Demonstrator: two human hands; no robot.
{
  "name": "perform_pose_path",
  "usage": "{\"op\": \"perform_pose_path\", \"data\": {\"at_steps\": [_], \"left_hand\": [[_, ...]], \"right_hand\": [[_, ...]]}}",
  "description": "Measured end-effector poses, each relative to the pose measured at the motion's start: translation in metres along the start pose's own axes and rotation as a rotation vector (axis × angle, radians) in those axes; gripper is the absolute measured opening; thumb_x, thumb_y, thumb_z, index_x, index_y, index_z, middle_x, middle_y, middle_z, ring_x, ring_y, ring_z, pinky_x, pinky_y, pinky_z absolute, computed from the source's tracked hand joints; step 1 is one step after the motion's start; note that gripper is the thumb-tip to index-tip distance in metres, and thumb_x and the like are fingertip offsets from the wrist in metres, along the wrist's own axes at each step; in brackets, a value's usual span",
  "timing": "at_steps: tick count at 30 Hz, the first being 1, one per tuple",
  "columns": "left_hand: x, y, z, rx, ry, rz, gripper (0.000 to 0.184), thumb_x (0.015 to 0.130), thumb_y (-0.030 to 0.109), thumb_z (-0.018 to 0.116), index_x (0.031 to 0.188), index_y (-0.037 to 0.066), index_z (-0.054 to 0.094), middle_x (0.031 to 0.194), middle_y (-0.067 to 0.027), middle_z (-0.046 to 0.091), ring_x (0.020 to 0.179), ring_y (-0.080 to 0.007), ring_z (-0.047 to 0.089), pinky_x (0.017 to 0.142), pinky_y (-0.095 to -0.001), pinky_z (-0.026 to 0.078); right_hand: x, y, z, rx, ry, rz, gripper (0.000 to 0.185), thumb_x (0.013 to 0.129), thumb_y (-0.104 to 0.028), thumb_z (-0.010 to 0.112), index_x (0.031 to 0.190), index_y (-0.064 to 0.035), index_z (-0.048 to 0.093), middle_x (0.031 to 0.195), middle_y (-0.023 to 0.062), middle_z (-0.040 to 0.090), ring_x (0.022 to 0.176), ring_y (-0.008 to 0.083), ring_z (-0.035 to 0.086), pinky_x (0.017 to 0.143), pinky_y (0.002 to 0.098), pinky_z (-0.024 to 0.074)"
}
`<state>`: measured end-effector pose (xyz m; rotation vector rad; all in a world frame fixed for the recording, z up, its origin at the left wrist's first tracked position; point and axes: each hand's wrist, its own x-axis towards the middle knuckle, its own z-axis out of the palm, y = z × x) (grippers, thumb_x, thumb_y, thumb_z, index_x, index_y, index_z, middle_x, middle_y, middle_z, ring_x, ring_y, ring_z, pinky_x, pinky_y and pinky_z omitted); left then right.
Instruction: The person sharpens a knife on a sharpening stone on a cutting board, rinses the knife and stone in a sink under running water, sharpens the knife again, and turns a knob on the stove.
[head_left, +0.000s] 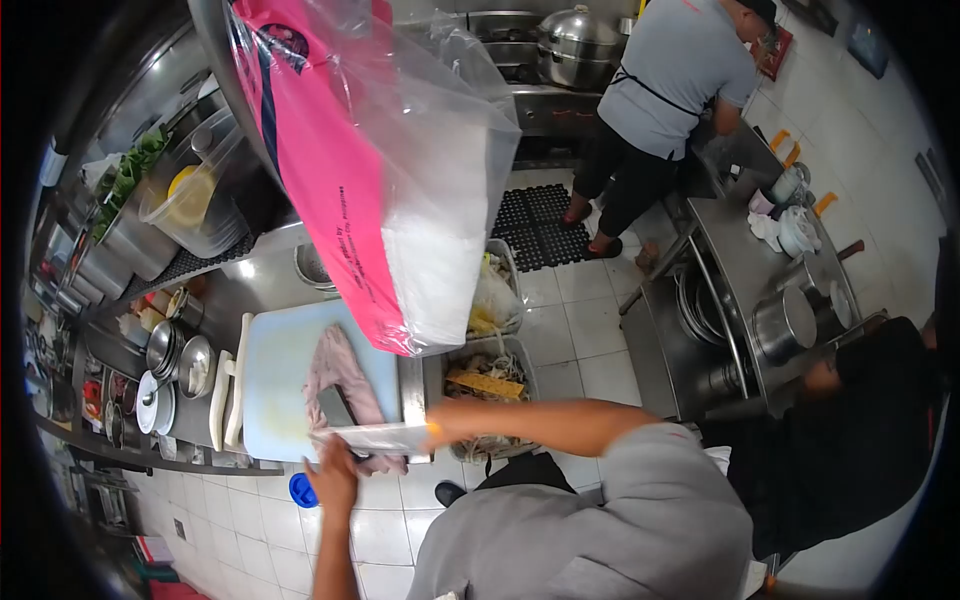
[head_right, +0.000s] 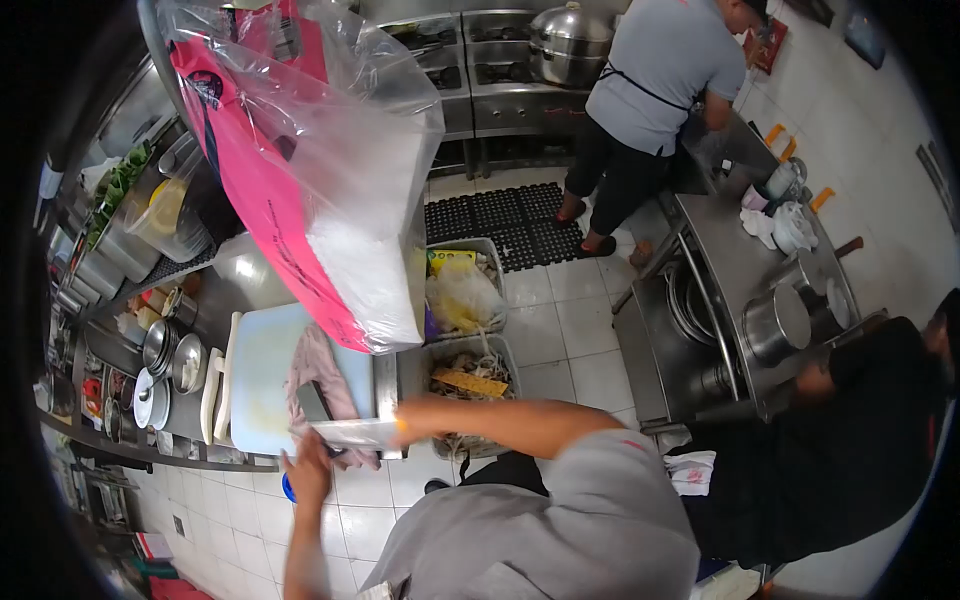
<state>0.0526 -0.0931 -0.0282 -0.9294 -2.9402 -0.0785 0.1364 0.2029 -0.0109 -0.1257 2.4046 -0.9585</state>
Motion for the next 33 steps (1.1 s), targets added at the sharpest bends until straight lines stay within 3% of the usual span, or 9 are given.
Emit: {"op": "perform_pose_path", "data": {"at_steps": [5,9,13,15,24,27,28,29,33], "left_hand": [[0.086,-0.06,-0.027,-0.03,-0.126,-0.185,0.041,0.099,0.026,0.033,0.135,0.012,0.047,0.149,-0.0042,0.035,0.14,-0.0211,0.029,0.108,-0.061,0.017],[0.069,-0.045,-0.073,-0.405,0.369,-0.14,0.045,0.098,0.025,0.044,0.141,0.012,0.041,0.152,-0.0121,0.027,0.14,-0.0305,0.025,0.109,-0.0539,0.02],[0.027,-0.026,-0.091,-0.657,0.521,-0.22,0.04,0.097,0.019,0.047,0.133,0.001,0.047,0.149,-0.0198,0.029,0.135,-0.0354,0.033,0.108,-0.0418,0.029],[-0.001,-0.02,-0.079,-0.654,0.494,-0.293,0.038,0.097,0.016,0.047,0.128,-0.004,0.051,0.148,-0.0226,0.031,0.135,-0.0349,0.035,0.108,-0.0368,0.03],[-0.106,0.041,-0.029,-0.755,0.258,-0.545,0.03,0.093,0.011,0.054,0.12,-0.003,0.059,0.145,-0.0204,0.037,0.133,-0.0329,0.038,0.106,-0.0382,0.035],[-0.111,0.058,-0.025,-0.711,0.26,-0.491,0.029,0.093,0.009,0.053,0.118,-0.005,0.058,0.145,-0.0208,0.038,0.132,-0.0332,0.04,0.106,-0.0389,0.034],[-0.105,0.064,-0.03,-0.723,0.246,-0.453,0.029,0.093,0.009,0.053,0.118,-0.005,0.058,0.145,-0.0208,0.038,0.132,-0.0332,0.04,0.106,-0.0389,0.034],[-0.103,0.073,-0.037,-0.704,0.241,-0.433,0.029,0.092,0.007,0.053,0.117,-0.006,0.058,0.144,-0.0212,0.038,0.131,-0.033,0.041,0.106,-0.0387,0.034],[-0.084,0.098,-0.054,-0.785,0.256,-0.303,0.026,0.091,0.004,0.053,0.115,-0.006,0.059,0.141,-0.0218,0.042,0.13,-0.0332,0.043,0.106,-0.0383,0.033]], "right_hand": [[0.095,-0.041,-0.033,0.08,0.268,-0.054,0.048,0.074,-0.051,0.07,0.087,-0.0042,0.067,0.064,0.0137,0.064,0.047,0.0236,0.06,0.046,0.0365,0.0485],[0.094,-0.059,-0.052,0.529,0.165,-0.053,0.037,0.083,-0.038,0.067,0.088,-0.0019,0.065,0.064,0.0041,0.06,0.046,0.0109,0.051,0.04,0.0274,0.0442],[0.09,-0.061,-0.061,0.427,0.314,-0.06,0.041,0.086,-0.033,0.063,0.118,-0.0099,0.053,0.084,0.0117,0.062,0.06,0.0217,0.062,0.053,0.0362,0.0497],[0.099,-0.052,-0.05,-0.068,0.792,-0.249,0.042,0.086,-0.03,0.063,0.124,-0.0157,0.052,0.093,0.0151,0.058,0.079,0.0295,0.063,0.065,0.0426,0.0509],[0.152,-0.037,-0.019,0.0,0.779,-0.236,0.025,0.089,-0.03,0.052,0.095,-0.0081,0.062,0.09,0.0174,0.058,0.084,0.036,0.059,0.07,0.0463,0.0463],[0.137,-0.049,-0.027,0.564,0.672,-0.049,0.025,0.087,-0.026,0.056,0.102,-0.0062,0.059,0.093,0.0202,0.055,0.084,0.0381,0.058,0.07,0.0474,0.0462],[0.174,-0.026,0.002,-0.074,0.915,-0.288,0.034,0.085,-0.027,0.059,0.11,-0.0045,0.058,0.096,0.0219,0.054,0.085,0.039,0.058,0.071,0.0476,0.0463],[0.153,-0.037,-0.009,0.409,0.627,-0.17,0.039,0.085,-0.025,0.06,0.118,-0.0053,0.056,0.097,0.0222,0.053,0.089,0.0391,0.057,0.074,0.0469,0.0469],[0.129,-0.012,0.008,0.144,0.943,-0.439,0.04,0.085,-0.02,0.061,0.122,-0.0088,0.056,0.102,0.0168,0.055,0.096,0.0343,0.056,0.081,0.0425,0.0469]]}}
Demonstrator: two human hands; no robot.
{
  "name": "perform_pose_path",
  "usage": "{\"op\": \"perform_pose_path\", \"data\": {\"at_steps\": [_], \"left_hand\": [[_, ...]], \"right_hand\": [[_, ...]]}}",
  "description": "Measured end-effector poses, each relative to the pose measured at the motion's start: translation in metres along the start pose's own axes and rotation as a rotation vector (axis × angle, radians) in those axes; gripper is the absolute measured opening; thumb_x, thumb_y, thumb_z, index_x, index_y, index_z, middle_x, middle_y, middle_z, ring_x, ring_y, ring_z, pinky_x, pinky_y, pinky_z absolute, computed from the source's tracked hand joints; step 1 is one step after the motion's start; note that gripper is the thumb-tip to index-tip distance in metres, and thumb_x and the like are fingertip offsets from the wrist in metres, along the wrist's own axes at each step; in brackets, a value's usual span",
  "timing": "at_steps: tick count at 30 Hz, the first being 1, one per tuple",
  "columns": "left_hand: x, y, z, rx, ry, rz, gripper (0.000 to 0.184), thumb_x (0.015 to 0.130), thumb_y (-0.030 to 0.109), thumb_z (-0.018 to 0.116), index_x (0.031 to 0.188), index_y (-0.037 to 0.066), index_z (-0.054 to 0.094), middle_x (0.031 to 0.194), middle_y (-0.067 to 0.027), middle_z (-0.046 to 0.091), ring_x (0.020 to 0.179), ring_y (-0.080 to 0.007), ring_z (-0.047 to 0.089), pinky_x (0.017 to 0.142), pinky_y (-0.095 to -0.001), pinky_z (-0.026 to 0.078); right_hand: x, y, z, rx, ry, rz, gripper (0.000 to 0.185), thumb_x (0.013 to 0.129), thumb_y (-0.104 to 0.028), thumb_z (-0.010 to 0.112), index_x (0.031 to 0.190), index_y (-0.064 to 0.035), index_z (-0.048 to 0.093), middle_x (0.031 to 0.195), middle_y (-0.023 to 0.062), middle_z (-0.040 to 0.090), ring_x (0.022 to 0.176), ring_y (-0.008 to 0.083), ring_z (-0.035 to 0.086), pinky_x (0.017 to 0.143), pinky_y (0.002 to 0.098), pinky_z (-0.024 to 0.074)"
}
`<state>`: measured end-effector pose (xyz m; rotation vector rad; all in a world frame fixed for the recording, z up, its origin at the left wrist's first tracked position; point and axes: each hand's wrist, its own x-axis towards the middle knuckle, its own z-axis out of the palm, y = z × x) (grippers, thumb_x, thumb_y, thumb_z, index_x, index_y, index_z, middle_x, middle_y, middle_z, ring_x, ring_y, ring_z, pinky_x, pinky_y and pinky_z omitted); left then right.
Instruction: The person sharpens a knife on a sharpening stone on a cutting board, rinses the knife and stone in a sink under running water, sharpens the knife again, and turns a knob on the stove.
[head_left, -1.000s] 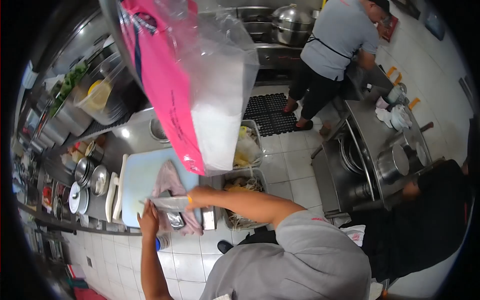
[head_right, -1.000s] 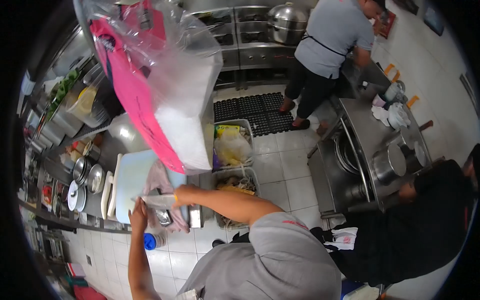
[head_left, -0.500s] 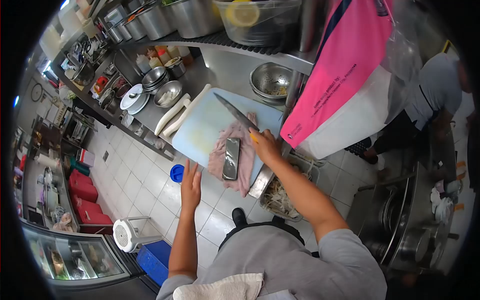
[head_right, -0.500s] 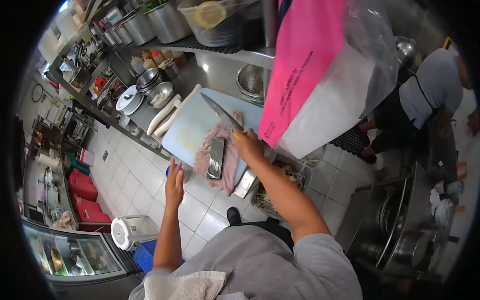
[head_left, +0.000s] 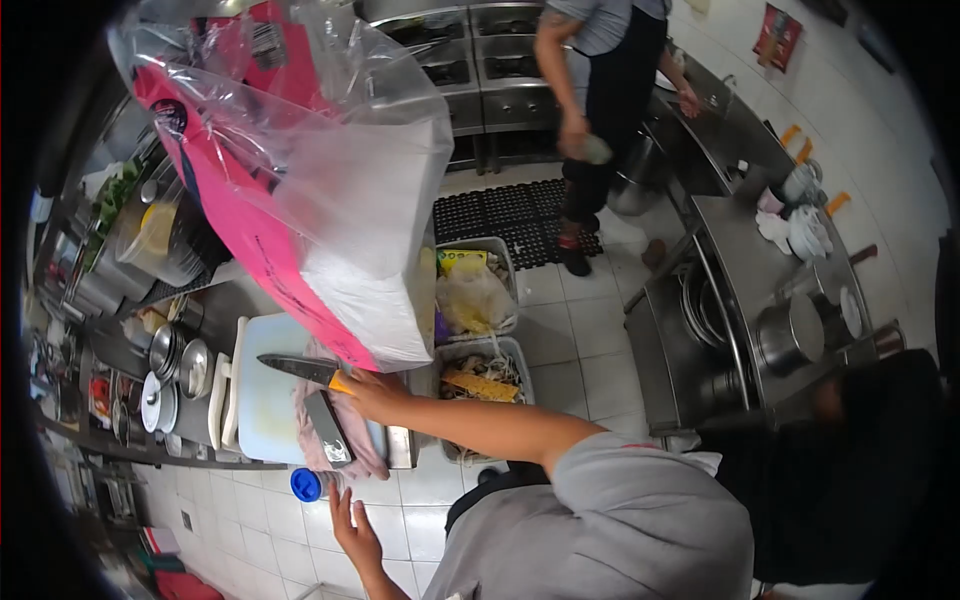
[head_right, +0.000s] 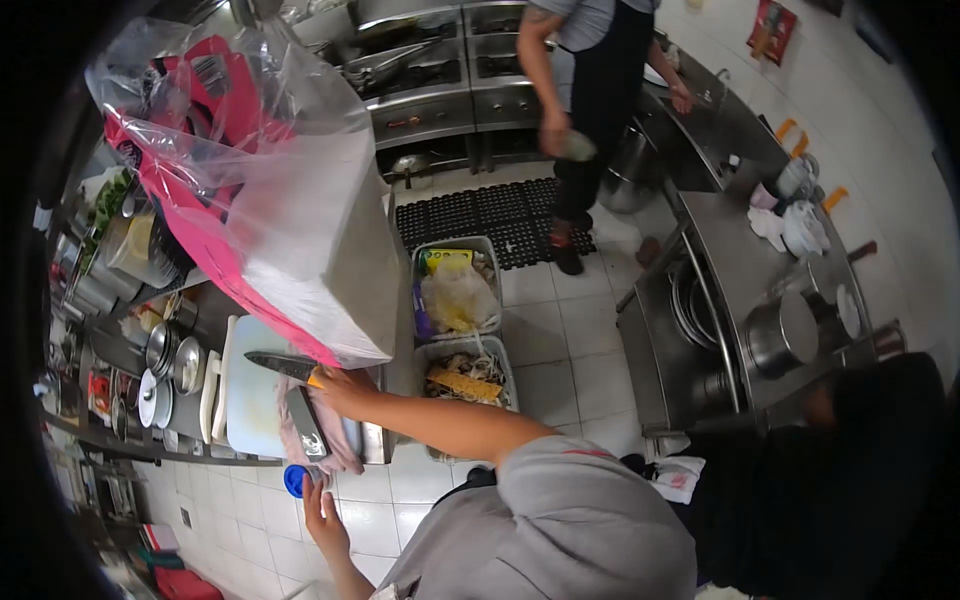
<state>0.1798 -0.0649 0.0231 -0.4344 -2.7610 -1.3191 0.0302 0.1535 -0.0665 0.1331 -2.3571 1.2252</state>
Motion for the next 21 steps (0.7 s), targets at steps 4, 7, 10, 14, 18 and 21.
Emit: {"op": "perform_pose_path", "data": {"at_steps": [4,7,10,14,18,21], "left_hand": [[0.017,0.031,0.02,-0.055,-0.248,0.114,0.028,0.088,0.001,0.054,0.116,-0.003,0.06,0.13,-0.0208,0.054,0.124,-0.0327,0.05,0.104,-0.0373,0.035],[0.028,0.055,0.04,-0.079,-0.422,0.239,0.027,0.088,0.008,0.059,0.113,-0.001,0.062,0.123,-0.0189,0.059,0.116,-0.0325,0.056,0.099,-0.0381,0.041],[0.033,0.081,0.063,-0.083,-0.494,0.297,0.026,0.086,0.01,0.062,0.11,0.0,0.064,0.119,-0.0187,0.061,0.11,-0.035,0.059,0.094,-0.0381,0.045],[0.043,0.121,0.107,-0.098,-0.59,0.34,0.026,0.086,0.01,0.063,0.11,0.0,0.064,0.118,-0.0188,0.062,0.109,-0.0344,0.06,0.093,-0.0379,0.046],[0.066,0.16,0.173,-0.044,-0.595,0.321,0.025,0.085,0.008,0.064,0.108,-0.001,0.065,0.116,-0.0189,0.063,0.107,-0.0344,0.061,0.092,-0.0384,0.047],[0.088,0.214,0.227,0.048,-0.618,0.29,0.027,0.085,0.009,0.064,0.11,0.0,0.065,0.117,-0.0186,0.063,0.108,-0.0341,0.06,0.092,-0.0378,0.047]], "right_hand": [[-0.079,-0.03,-0.128,-0.063,-0.087,0.123,0.039,0.086,-0.019,0.062,0.123,-0.011,0.056,0.108,0.0118,0.057,0.1,0.0311,0.056,0.085,0.0404,0.046],[-0.154,0.02,-0.173,-0.081,0.004,0.294,0.03,0.086,-0.022,0.061,0.114,-0.0113,0.061,0.108,0.012,0.059,0.102,0.0329,0.057,0.084,0.0411,0.048],[-0.257,0.117,-0.213,-0.126,-0.303,0.733,0.026,0.087,-0.028,0.056,0.101,-0.0069,0.063,0.093,0.0163,0.065,0.093,0.0337,0.062,0.078,0.0417,0.0481],[-0.38,0.215,-0.257,-0.371,-0.463,1.113,0.035,0.085,-0.038,0.057,0.082,-0.0051,0.068,0.076,0.0144,0.067,0.076,0.0333,0.065,0.071,0.0431,0.0505],[-0.455,0.271,-0.305,-0.279,-0.464,1.279,0.034,0.081,-0.037,0.059,0.075,-0.0044,0.067,0.064,0.0119,0.064,0.059,0.0261,0.065,0.056,0.0399,0.0516],[-0.442,0.282,-0.352,0.048,-0.405,1.581,0.029,0.084,-0.034,0.06,0.084,-0.0055,0.065,0.07,0.0081,0.064,0.06,0.0182,0.064,0.051,0.0311,0.0504]]}}
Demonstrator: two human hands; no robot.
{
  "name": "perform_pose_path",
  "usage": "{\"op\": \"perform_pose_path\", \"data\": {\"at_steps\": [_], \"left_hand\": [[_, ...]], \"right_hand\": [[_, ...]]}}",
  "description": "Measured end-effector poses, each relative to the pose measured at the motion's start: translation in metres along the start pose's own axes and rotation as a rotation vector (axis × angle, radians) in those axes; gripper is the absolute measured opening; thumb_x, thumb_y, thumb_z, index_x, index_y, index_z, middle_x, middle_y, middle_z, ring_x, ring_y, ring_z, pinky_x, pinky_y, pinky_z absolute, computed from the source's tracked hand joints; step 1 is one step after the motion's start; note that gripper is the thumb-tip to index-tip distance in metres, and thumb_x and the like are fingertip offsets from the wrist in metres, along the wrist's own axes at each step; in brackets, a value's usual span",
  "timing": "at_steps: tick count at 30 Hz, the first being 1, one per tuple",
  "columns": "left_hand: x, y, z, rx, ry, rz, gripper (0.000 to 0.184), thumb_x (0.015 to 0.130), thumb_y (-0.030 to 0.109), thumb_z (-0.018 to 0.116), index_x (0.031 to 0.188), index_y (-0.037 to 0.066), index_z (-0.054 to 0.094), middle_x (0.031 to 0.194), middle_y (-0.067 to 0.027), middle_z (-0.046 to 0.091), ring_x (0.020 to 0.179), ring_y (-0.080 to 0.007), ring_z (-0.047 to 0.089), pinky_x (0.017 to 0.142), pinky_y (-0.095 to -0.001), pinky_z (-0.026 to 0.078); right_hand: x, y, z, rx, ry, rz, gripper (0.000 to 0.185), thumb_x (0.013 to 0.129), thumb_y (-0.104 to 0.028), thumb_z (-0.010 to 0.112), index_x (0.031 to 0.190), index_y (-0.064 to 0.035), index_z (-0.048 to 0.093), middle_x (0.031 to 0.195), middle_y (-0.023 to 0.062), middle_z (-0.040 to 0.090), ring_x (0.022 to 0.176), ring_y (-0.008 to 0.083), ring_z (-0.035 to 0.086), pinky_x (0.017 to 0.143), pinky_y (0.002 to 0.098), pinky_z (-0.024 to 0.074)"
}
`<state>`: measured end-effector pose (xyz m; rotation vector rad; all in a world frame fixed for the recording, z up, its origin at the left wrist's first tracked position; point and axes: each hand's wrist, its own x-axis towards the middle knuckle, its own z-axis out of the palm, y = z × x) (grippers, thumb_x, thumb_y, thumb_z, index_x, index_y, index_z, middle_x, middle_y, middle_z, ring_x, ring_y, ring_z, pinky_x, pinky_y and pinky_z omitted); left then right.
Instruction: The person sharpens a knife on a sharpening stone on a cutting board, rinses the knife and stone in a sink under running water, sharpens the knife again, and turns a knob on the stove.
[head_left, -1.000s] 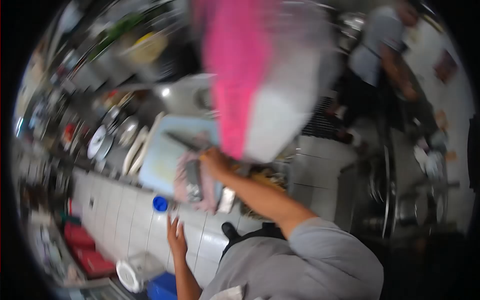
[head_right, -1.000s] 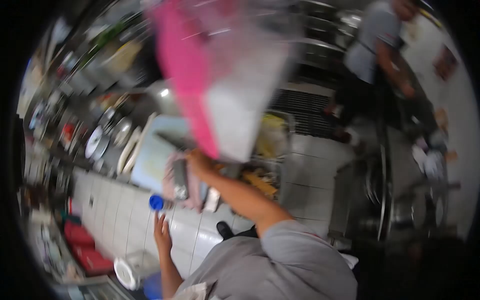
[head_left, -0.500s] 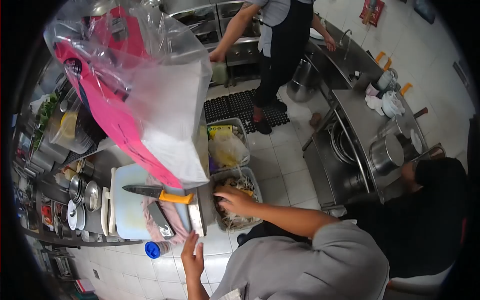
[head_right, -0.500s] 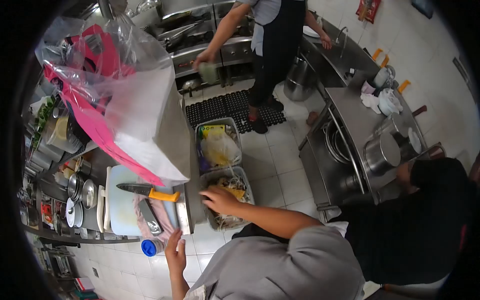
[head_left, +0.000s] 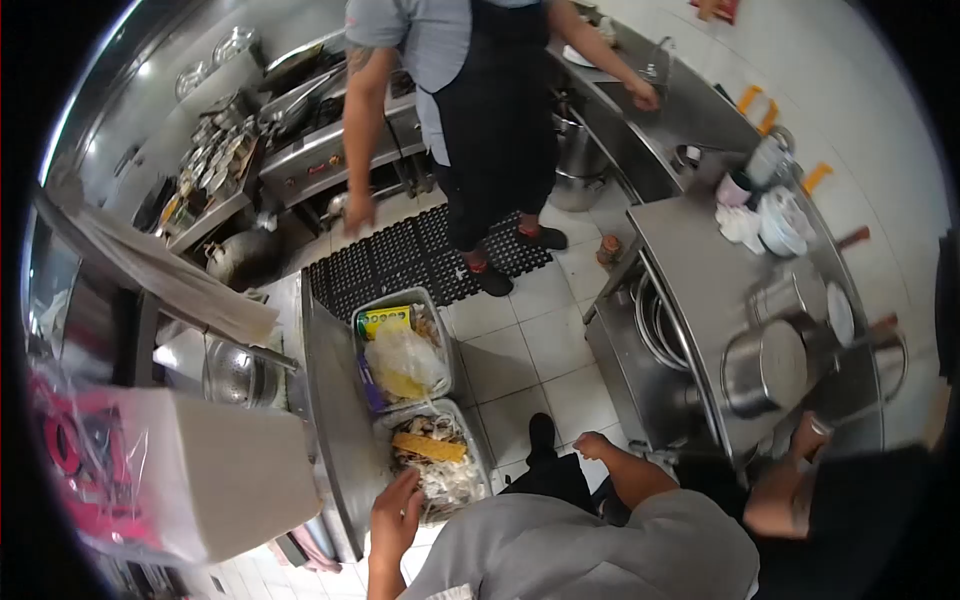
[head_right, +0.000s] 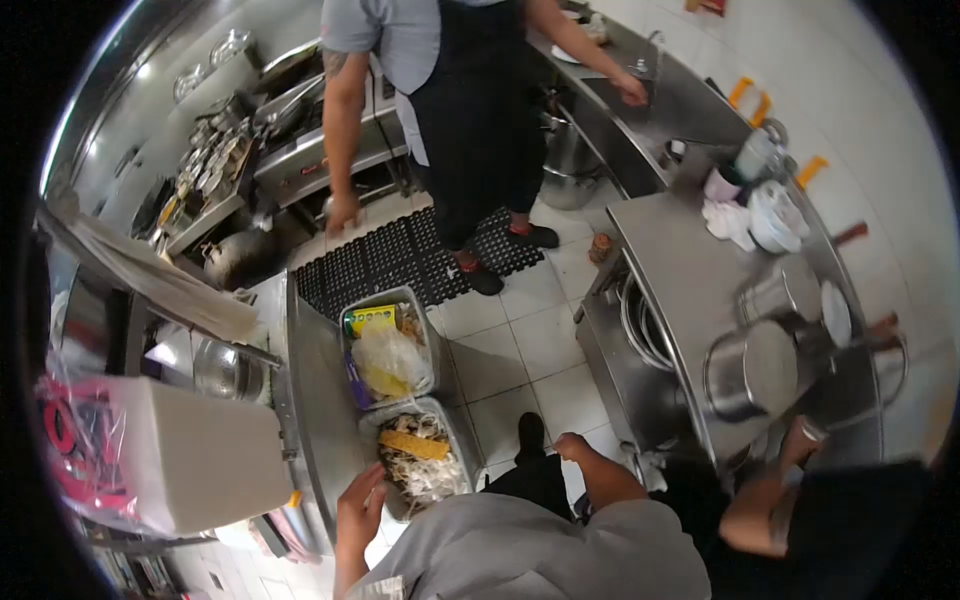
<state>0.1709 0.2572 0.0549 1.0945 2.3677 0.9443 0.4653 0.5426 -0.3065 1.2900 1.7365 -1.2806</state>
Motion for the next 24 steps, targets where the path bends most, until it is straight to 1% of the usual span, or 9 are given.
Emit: {"op": "perform_pose_path", "data": {"at_steps": [1,3,4,8,9,12,15,18,24], "left_hand": [[0.023,0.013,0.008,-0.006,-0.041,0.078,0.028,0.085,0.01,0.065,0.111,0.001,0.064,0.118,-0.0178,0.062,0.108,-0.0337,0.06,0.092,-0.0379,0.047],[0.066,0.031,0.025,-0.015,-0.105,0.182,0.03,0.085,0.014,0.065,0.112,0.002,0.064,0.118,-0.0159,0.062,0.108,-0.0328,0.06,0.091,-0.0384,0.047],[0.089,0.033,0.036,-0.013,-0.132,0.219,0.03,0.085,0.016,0.065,0.112,0.002,0.064,0.118,-0.0148,0.062,0.108,-0.0324,0.06,0.09,-0.0388,0.048],[0.161,0.028,0.077,-0.016,-0.159,0.257,0.029,0.086,0.021,0.065,0.111,0.004,0.065,0.118,-0.0134,0.063,0.107,-0.0312,0.06,0.089,-0.0395,0.048],[0.173,0.024,0.083,-0.021,-0.179,0.249,0.029,0.087,0.022,0.064,0.11,0.004,0.065,0.118,-0.0134,0.063,0.107,-0.0312,0.06,0.089,-0.0392,0.048],[0.185,0.005,0.094,-0.035,-0.163,0.197,0.028,0.087,0.023,0.063,0.108,0.005,0.066,0.117,-0.0133,0.063,0.106,-0.0314,0.06,0.089,-0.0387,0.048],[0.173,-0.014,0.096,-0.014,-0.081,0.102,0.027,0.087,0.022,0.063,0.107,0.005,0.066,0.115,-0.014,0.064,0.106,-0.0321,0.06,0.089,-0.0385,0.048],[0.163,-0.037,0.095,-0.096,-0.06,-0.115,0.028,0.087,0.021,0.063,0.108,0.004,0.065,0.113,-0.0157,0.064,0.107,-0.0323,0.06,0.09,-0.0389,0.048],[0.233,-0.095,0.08,-0.123,0.155,-0.239,0.026,0.087,0.016,0.061,0.107,0.0,0.065,0.116,-0.0203,0.061,0.109,-0.0351,0.059,0.093,-0.0378,0.046]], "right_hand": [[-0.005,-0.003,-0.013,-0.028,-0.023,-0.002,0.029,0.084,-0.034,0.06,0.084,-0.0055,0.065,0.07,0.0081,0.064,0.06,0.0182,0.064,0.051,0.0311,0.0504],[-0.008,0.001,-0.031,0.416,0.025,-0.048,0.028,0.087,-0.032,0.059,0.095,-0.0059,0.062,0.08,0.007,0.065,0.064,0.0163,0.064,0.053,0.0303,0.0503],[-0.006,0.001,-0.041,0.422,-0.023,-0.035,0.029,0.089,-0.031,0.059,0.105,-0.0076,0.059,0.088,0.0055,0.065,0.068,0.0151,0.064,0.055,0.0296,0.05],[0.0,0.005,-0.068,0.52,-0.006,0.04,0.029,0.089,-0.034,0.06,0.103,-0.0083,0.06,0.088,0.0058,0.065,0.071,0.0162,0.064,0.056,0.0303,0.0499],[0.001,0.003,-0.072,0.605,0.015,0.02,0.029,0.086,-0.031,0.06,0.096,-0.0042,0.063,0.079,0.0087,0.064,0.062,0.0157,0.063,0.047,0.0296,0.0469],[0.028,-0.023,-0.096,0.338,-0.02,-0.081,0.034,0.085,-0.035,0.058,0.084,-0.0027,0.066,0.07,0.0084,0.064,0.061,0.0178,0.064,0.048,0.0321,0.0483],[0.076,-0.086,-0.142,-0.049,-0.045,-0.273,0.038,0.083,-0.04,0.056,0.082,-0.004,0.066,0.065,0.0094,0.064,0.06,0.0231,0.063,0.055,0.0377,0.0501],[0.084,-0.207,-0.196,-0.449,-0.013,-0.511,0.036,0.085,-0.038,0.055,0.079,-0.0037,0.064,0.065,0.0058,0.064,0.061,0.0175,0.062,0.062,0.0348,0.0486],[0.162,-0.381,-0.218,-0.221,0.049,-0.641,0.038,0.086,-0.04,0.054,0.088,-0.0047,0.068,0.071,0.0081,0.067,0.066,0.021,0.064,0.066,0.0353,0.0508]]}}
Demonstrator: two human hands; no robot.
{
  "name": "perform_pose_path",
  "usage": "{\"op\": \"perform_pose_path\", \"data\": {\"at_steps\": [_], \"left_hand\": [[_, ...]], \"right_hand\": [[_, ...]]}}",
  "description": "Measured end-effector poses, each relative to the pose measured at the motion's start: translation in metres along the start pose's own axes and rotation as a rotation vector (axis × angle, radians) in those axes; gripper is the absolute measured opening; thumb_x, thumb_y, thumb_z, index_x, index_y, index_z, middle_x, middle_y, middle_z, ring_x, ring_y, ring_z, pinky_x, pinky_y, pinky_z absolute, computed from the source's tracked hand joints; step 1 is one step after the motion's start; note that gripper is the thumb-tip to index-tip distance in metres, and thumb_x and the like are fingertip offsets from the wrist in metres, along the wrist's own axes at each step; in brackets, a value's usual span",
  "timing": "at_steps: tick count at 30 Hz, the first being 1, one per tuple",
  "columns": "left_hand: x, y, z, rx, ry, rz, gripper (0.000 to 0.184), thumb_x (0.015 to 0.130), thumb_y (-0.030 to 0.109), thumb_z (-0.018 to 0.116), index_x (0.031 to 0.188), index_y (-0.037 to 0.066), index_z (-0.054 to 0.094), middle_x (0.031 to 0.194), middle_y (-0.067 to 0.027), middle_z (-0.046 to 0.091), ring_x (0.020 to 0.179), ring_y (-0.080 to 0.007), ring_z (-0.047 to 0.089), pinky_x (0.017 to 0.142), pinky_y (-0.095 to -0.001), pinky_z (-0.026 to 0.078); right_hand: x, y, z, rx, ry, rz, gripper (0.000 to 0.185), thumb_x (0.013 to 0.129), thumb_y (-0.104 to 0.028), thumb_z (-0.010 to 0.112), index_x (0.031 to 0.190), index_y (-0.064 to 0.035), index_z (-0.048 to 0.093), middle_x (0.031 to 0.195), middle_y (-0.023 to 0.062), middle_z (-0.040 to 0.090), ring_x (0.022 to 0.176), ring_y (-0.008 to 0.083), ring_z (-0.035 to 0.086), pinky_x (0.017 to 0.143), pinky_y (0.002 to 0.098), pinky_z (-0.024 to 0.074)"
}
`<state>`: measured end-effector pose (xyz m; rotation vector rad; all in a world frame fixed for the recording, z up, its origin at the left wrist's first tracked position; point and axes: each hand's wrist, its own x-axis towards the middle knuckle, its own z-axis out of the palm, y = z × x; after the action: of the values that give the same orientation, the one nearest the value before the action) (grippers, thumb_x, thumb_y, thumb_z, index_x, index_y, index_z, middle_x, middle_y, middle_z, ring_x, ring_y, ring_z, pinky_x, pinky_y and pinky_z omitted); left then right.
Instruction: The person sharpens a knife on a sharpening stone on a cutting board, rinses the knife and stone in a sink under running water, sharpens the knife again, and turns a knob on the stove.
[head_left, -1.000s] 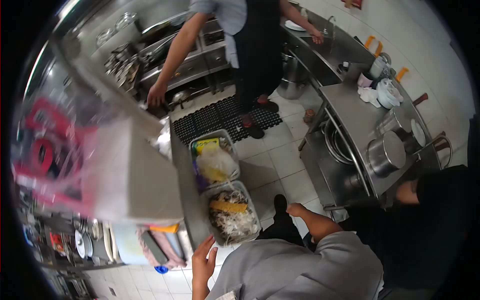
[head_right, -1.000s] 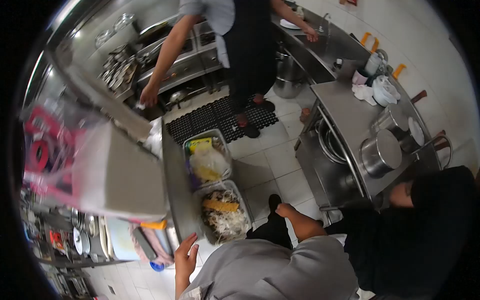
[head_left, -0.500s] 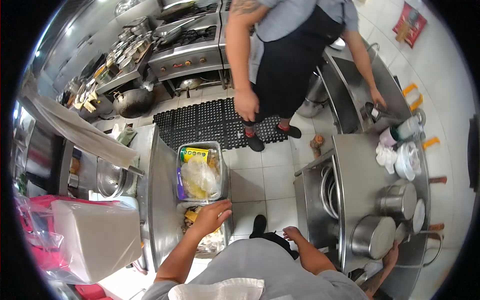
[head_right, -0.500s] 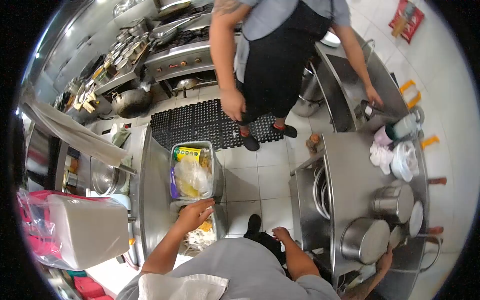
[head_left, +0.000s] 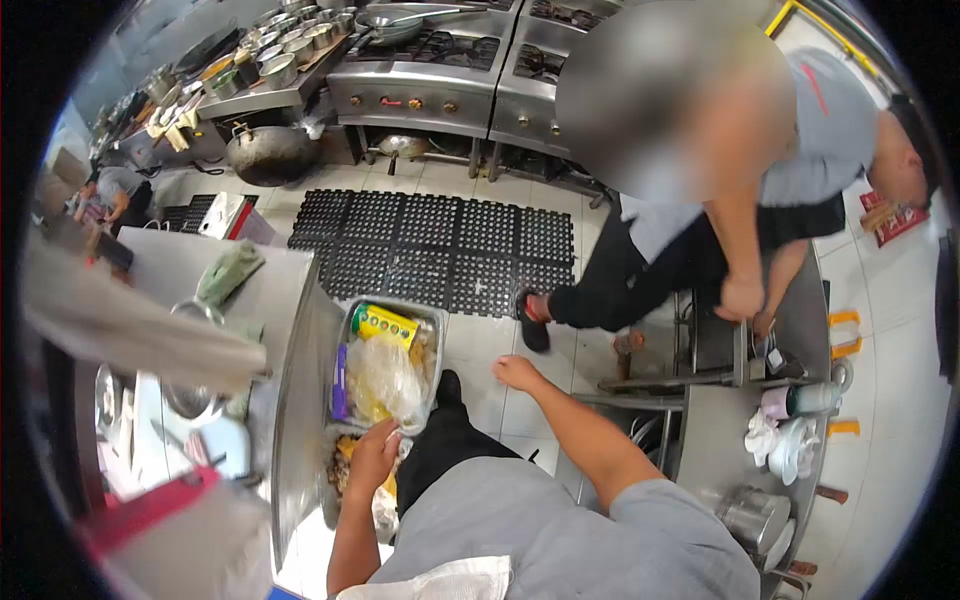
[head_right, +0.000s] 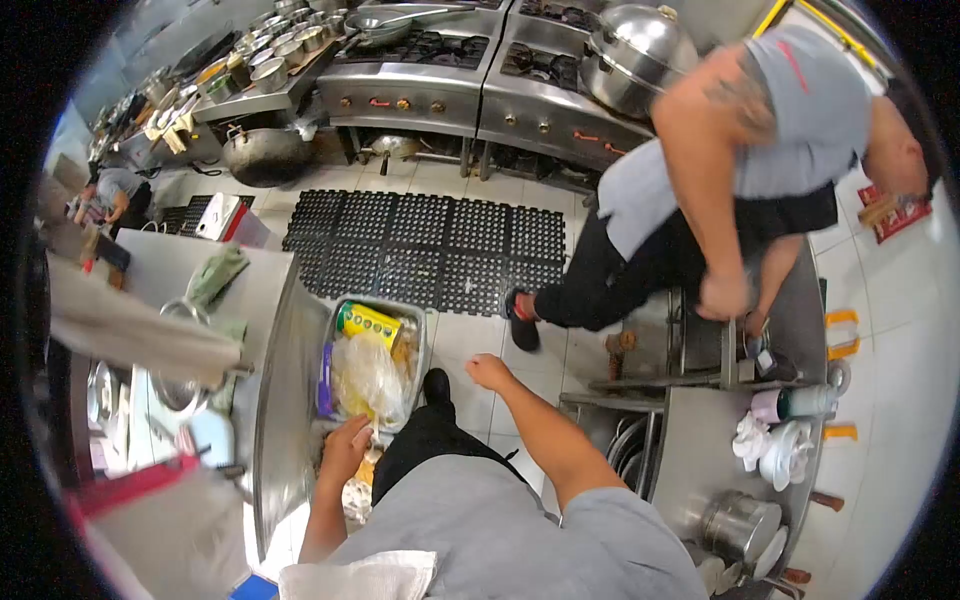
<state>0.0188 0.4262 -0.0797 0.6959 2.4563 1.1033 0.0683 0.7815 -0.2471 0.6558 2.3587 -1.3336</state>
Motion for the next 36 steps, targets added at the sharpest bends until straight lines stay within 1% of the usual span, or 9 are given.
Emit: {"op": "perform_pose_path", "data": {"at_steps": [15,22,24,25,26,28,29,30,36], "left_hand": [[0.328,-0.063,-0.076,0.74,0.542,-0.11,0.025,0.084,0.014,0.061,0.108,0.007,0.066,0.141,-0.0131,0.043,0.135,-0.0373,0.031,0.107,-0.0545,0.026],[0.33,-0.072,-0.103,0.935,0.551,-0.132,0.033,0.085,0.014,0.061,0.118,0.01,0.059,0.147,-0.0113,0.037,0.14,-0.038,0.023,0.109,-0.0547,0.022],[0.33,-0.077,-0.11,1.007,0.512,-0.188,0.034,0.087,0.014,0.06,0.12,0.01,0.058,0.148,-0.0122,0.035,0.14,-0.0388,0.023,0.11,-0.0537,0.022],[0.33,-0.083,-0.109,1.027,0.525,-0.264,0.035,0.089,0.014,0.058,0.123,0.009,0.057,0.148,-0.0133,0.035,0.139,-0.0385,0.024,0.111,-0.0514,0.022],[0.335,-0.088,-0.103,1.04,0.554,-0.342,0.035,0.091,0.015,0.056,0.126,0.009,0.056,0.148,-0.0144,0.035,0.138,-0.0382,0.026,0.111,-0.0492,0.023],[0.34,-0.087,-0.103,1.053,0.518,-0.38,0.036,0.093,0.016,0.054,0.128,0.009,0.054,0.147,-0.015,0.035,0.137,-0.0375,0.028,0.112,-0.0471,0.023],[0.34,-0.084,-0.107,1.072,0.521,-0.39,0.038,0.095,0.018,0.052,0.131,0.008,0.052,0.147,-0.0157,0.035,0.136,-0.0367,0.03,0.112,-0.0451,0.024],[0.336,-0.084,-0.111,1.104,0.465,-0.4,0.038,0.096,0.019,0.05,0.133,0.008,0.05,0.147,-0.0164,0.035,0.136,-0.0357,0.032,0.112,-0.0444,0.023],[0.283,-0.113,-0.143,1.035,0.29,-0.448,0.042,0.098,0.025,0.047,0.137,0.008,0.047,0.149,-0.0172,0.032,0.137,-0.0361,0.029,0.113,-0.0438,0.021]], "right_hand": [[0.151,-0.002,-0.171,-0.469,-0.101,0.215,0.036,0.086,-0.037,0.055,0.08,-0.0041,0.068,0.069,0.0085,0.068,0.064,0.0194,0.067,0.069,0.0373,0.0515],[0.337,0.074,-0.309,0.08,0.014,0.349,0.023,0.082,-0.026,0.06,0.076,-0.0049,0.067,0.066,0.0099,0.064,0.056,0.0222,0.061,0.058,0.0363,0.0496],[0.386,0.109,-0.357,-0.786,-0.078,-0.449,0.012,0.076,-0.016,0.061,0.079,-0.0056,0.067,0.065,0.007,0.063,0.055,0.0193,0.06,0.052,0.0313,0.0466],[0.408,0.101,-0.376,-0.147,0.034,0.197,0.019,0.082,-0.022,0.053,0.079,-0.0067,0.063,0.067,0.0113,0.064,0.052,0.0268,0.06,0.051,0.0412,0.0474],[0.433,0.139,-0.394,-0.076,0.24,0.029,0.017,0.081,-0.017,0.057,0.071,-0.0049,0.063,0.067,0.0064,0.064,0.057,0.0166,0.06,0.051,0.0316,0.0461],[0.457,0.119,-0.447,0.395,0.465,0.342,0.02,0.086,-0.018,0.052,0.079,-0.0036,0.065,0.068,0.0083,0.064,0.057,0.0168,0.06,0.051,0.0319,0.048],[0.481,0.141,-0.485,-0.012,0.326,0.386,0.018,0.085,-0.015,0.051,0.089,-0.0029,0.063,0.07,0.01,0.064,0.057,0.0187,0.06,0.049,0.0316,0.0473],[0.485,0.16,-0.501,0.55,0.511,0.21,0.018,0.088,-0.014,0.05,0.099,-0.0031,0.058,0.074,0.012,0.064,0.057,0.021,0.06,0.049,0.032,0.0479],[0.536,0.148,-0.61,0.88,0.988,0.412,0.039,0.1,-0.038,0.038,0.105,-0.0015,0.049,0.09,0.0118,0.063,0.075,0.022,0.063,0.07,0.0366,0.0532]]}}
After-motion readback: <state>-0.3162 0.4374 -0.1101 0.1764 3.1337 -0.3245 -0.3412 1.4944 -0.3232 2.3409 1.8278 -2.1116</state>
